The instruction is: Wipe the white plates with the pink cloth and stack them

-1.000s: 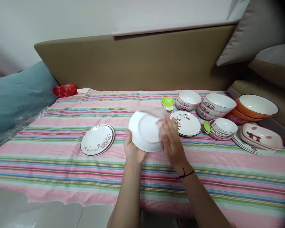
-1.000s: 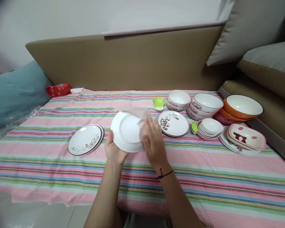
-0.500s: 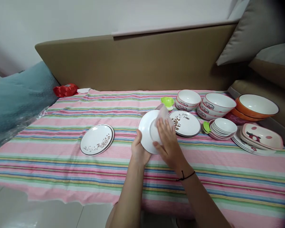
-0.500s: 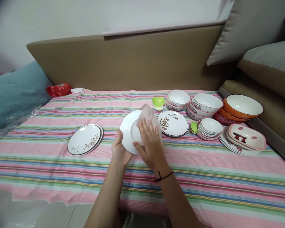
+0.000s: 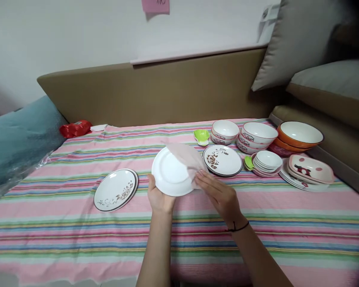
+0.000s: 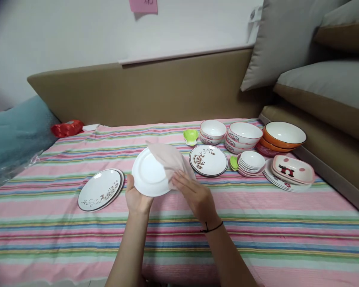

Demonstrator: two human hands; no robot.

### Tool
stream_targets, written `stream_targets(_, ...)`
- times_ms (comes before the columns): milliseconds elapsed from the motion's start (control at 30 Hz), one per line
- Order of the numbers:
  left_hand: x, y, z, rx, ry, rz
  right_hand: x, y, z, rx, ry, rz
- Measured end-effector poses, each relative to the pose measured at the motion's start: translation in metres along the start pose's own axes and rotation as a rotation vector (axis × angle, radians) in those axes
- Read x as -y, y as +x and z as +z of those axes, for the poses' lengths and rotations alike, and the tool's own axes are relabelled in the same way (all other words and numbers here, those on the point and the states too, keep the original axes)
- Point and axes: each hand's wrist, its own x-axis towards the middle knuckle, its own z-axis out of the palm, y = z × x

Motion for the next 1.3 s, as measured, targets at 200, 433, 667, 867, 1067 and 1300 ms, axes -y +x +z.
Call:
stream_targets(200,-0.026,0.002,-0.014,0.139,-0.042,0.2,0.01,0.017,-0.032,-0.078,0.39,0.733)
stream_targets(433,-0.022,-0.003,-0.002,0.072,0.029,0.21,-0.011,0.012,-0.062,-0.138,0.808,1.089)
stream_targets(667,0.014,-0.012,0.026,-0.024,0.188,0.042,-0.065,-0.033,-0.11,0.192,-0.385,1.192)
stream_targets(867,0.051,-0.019,0.032,-0.034,0.361,-0.024,-0.014,-0.002,-0.088,0.0,0.13,0.982)
stream_targets(1067,0.073,-0.026,0.034,0.268,0.912,0.189,0.038,0.014,-0.047,0.157,0.983,0.813)
stream_targets(1300,0.079,-0.042,0.055,0.614,1.401,0.228,0.029,0.013,-0.048,-0.173,0.908,1.027)
